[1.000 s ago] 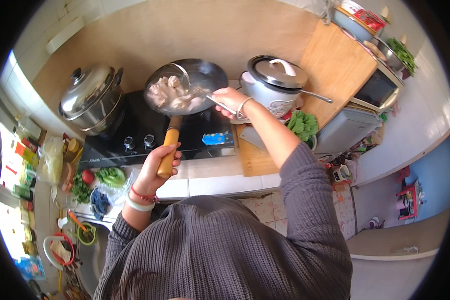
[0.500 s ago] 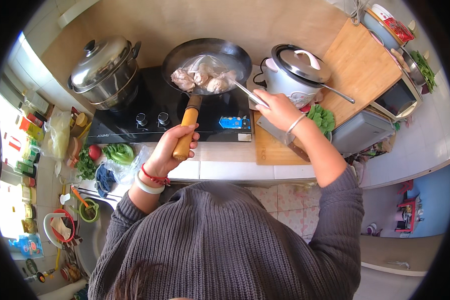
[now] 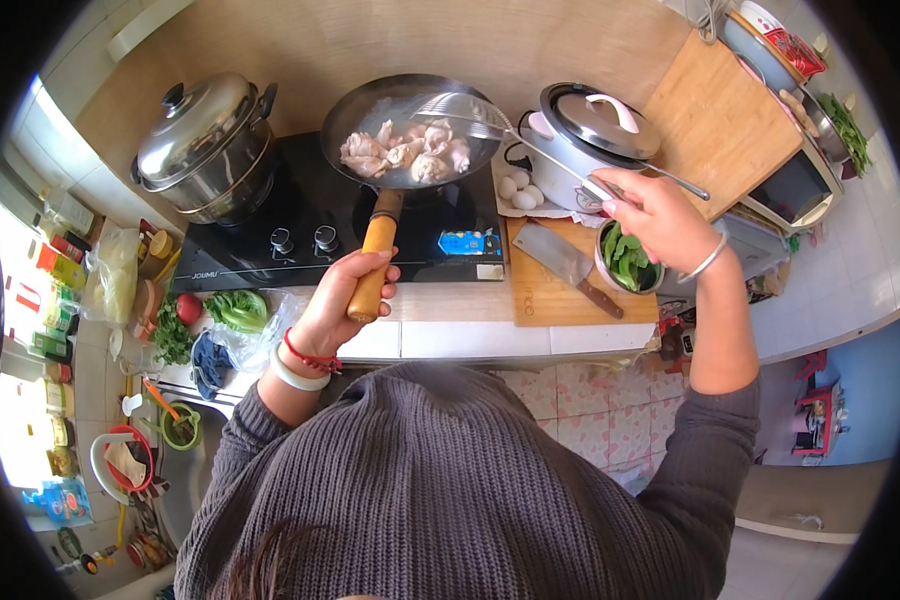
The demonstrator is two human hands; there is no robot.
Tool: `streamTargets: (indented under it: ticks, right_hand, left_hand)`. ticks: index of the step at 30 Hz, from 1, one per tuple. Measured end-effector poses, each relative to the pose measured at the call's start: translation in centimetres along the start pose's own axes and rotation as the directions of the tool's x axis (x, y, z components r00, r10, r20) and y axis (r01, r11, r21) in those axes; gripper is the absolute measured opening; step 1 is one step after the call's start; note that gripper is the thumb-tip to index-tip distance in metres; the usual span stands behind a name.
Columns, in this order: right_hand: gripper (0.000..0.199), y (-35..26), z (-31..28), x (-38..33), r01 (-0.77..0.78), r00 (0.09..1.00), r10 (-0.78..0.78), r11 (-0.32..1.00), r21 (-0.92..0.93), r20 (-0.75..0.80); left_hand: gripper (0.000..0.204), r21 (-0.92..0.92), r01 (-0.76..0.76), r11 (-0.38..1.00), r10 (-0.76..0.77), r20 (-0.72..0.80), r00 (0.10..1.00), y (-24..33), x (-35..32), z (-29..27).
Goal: The person washes leafy greens in a bowl at the sink, then moves to the stove to stir-fry meat in a pan using a spatula. They also handle a pot of boiling water and prepare noodles by placing them in a bowl.
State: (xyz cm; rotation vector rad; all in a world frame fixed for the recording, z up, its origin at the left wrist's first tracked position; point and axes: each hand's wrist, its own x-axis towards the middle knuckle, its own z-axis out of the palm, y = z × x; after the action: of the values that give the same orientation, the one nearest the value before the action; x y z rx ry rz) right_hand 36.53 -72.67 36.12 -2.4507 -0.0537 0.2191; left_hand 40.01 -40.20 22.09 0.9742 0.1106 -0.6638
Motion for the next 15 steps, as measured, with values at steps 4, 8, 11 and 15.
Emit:
streamTargets:
  ticks: [4, 8, 11, 15]
  right_hand:
    - [0.038, -1.4, 0.8, 0.1, 0.024, 0.991, -0.027, 0.999, 0.021, 0.13]
    - [0.037, -0.2, 3.2, 3.0, 0.372, 0.926, -0.369, 0.847, -0.379, 0.083]
    - [0.035, -2.0, 4.8, 4.1, 0.219, 0.976, -0.204, 0.9, -0.377, 0.081]
    - [0.033, -1.0, 6.8, 6.6, 0.271, 0.96, -0.276, 0.866, -0.419, 0.052]
  left_hand:
    - [0.02, -0.018, 0.0, 1.0, 0.0, 0.0, 1.0, 0.0, 0.0, -0.1]
    - [0.019, -0.012, 0.005, 1.0, -0.005, -0.001, 1.0, 0.0, 0.0, 0.0]
    - [0.019, -0.017, 0.007, 1.0, -0.007, -0.005, 1.0, 0.0, -0.1, 0.0]
    - [0.025, -0.004, 0.008, 1.0, -0.008, -0.007, 1.0, -0.1, -0.1, 0.1]
